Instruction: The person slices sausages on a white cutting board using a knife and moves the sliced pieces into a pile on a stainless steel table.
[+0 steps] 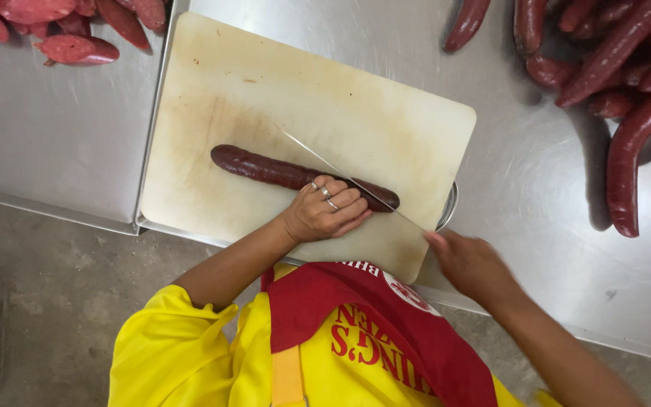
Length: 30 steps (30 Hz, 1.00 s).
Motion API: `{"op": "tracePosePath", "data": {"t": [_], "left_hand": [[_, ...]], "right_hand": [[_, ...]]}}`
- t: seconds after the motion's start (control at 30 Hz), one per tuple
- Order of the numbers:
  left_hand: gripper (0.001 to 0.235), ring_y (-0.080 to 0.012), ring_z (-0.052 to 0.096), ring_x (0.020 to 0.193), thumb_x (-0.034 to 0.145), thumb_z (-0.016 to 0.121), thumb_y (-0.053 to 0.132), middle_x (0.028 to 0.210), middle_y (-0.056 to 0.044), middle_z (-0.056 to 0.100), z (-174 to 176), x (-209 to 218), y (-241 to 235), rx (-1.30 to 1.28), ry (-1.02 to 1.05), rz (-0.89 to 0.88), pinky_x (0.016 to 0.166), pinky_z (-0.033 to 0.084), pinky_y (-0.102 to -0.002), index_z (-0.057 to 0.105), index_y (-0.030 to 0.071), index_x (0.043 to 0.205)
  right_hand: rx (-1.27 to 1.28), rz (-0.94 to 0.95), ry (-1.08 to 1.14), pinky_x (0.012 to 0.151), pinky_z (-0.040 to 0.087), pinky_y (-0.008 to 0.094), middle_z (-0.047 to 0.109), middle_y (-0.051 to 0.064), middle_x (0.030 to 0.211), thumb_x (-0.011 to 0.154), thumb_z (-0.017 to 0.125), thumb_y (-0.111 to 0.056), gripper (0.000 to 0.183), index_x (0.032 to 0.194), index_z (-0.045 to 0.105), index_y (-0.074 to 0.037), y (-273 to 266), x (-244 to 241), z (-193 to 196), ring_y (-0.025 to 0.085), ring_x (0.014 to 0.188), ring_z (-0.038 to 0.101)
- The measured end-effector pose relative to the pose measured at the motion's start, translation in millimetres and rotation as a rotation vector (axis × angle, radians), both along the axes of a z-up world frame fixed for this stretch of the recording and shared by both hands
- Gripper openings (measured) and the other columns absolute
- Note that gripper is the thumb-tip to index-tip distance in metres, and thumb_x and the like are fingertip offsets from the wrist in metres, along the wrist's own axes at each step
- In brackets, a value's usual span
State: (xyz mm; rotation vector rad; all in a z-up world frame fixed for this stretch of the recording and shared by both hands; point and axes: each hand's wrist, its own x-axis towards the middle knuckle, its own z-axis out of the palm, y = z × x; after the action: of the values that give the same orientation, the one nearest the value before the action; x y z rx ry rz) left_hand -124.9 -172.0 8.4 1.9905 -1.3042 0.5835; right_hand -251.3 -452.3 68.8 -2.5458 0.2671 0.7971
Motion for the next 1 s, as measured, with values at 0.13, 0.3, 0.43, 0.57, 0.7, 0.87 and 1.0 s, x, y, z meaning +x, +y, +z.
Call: {"op": "tracePosePath", "data": {"t": [0.13,0.3,0.43,0.57,0.7,0.87,1.0], "left_hand": [[0.02,-0.0164,0.058,0.085,0.086,0.087,0.018,0.097,0.0,0.063,1,-2,0,-0.018,0.002,-0.011,0.079,0.045,-0.033,0.07,0.013,0.095],[0.023,-0.0173,0.06,0.09,0.087,0.089,0.021,0.098,0.0,0.064,5,-4,5,-0.017,-0.057,0.042,0.082,0.045,-0.034,0.068,0.013,0.092],[0.025,-0.0179,0.06,0.091,0.084,0.09,0.026,0.098,0.0,0.063,4,-5,6,-0.033,-0.041,0.13,0.083,0.042,-0.034,0.071,0.013,0.094],[0.025,-0.0169,0.059,0.093,0.087,0.091,0.026,0.097,0.001,0.061,1,-2,8,-0.044,-0.027,0.1,0.084,0.041,-0.034,0.07,0.013,0.095],[0.026,-0.018,0.058,0.091,0.085,0.091,0.025,0.095,0.0,0.061,1,-3,9,-0.036,-0.011,0.074,0.082,0.04,-0.035,0.07,0.013,0.093],[0.025,-0.0186,0.057,0.09,0.083,0.09,0.025,0.096,0.0,0.06,-1,-5,9,-0.027,0.024,0.066,0.083,0.04,-0.036,0.071,0.013,0.095],[0.023,-0.0164,0.059,0.093,0.083,0.088,0.023,0.099,0.001,0.062,-1,-8,21,0.014,0.024,0.049,0.084,0.04,-0.035,0.072,0.014,0.098]], "right_hand": [[-0.037,0.031,-0.085,0.069,0.054,0.051,0.069,0.023,0.071,0.105,0.052,-0.044,0.043,0.098,0.072,-0.007,32,28,-25,0.044,0.072,0.068],[-0.039,0.539,-0.487,0.056,0.051,0.05,0.072,0.023,0.089,0.102,0.044,-0.019,0.04,0.131,0.064,0.0,1,12,-23,0.04,0.067,0.067],[-0.064,-0.126,0.124,0.065,0.051,0.049,0.066,0.019,0.062,0.105,0.044,-0.046,0.045,0.108,0.068,-0.008,-17,-35,29,0.04,0.066,0.07],[-0.23,-0.203,0.339,0.066,0.054,0.049,0.069,0.018,0.061,0.102,0.045,-0.056,0.053,0.1,0.069,-0.009,-24,-74,76,0.039,0.066,0.072],[-0.316,-0.202,0.504,0.071,0.06,0.046,0.072,0.016,0.066,0.105,0.039,-0.056,0.052,0.108,0.071,-0.015,-26,-81,73,0.034,0.07,0.075],[-0.027,0.415,-0.378,0.058,0.054,0.053,0.071,0.025,0.085,0.104,0.039,-0.019,0.039,0.121,0.066,0.003,33,-13,-12,0.042,0.066,0.067],[-0.008,-0.063,-0.16,0.065,0.053,0.056,0.066,0.027,0.069,0.105,0.047,-0.047,0.05,0.093,0.068,-0.003,77,23,-33,0.048,0.07,0.065]]}}
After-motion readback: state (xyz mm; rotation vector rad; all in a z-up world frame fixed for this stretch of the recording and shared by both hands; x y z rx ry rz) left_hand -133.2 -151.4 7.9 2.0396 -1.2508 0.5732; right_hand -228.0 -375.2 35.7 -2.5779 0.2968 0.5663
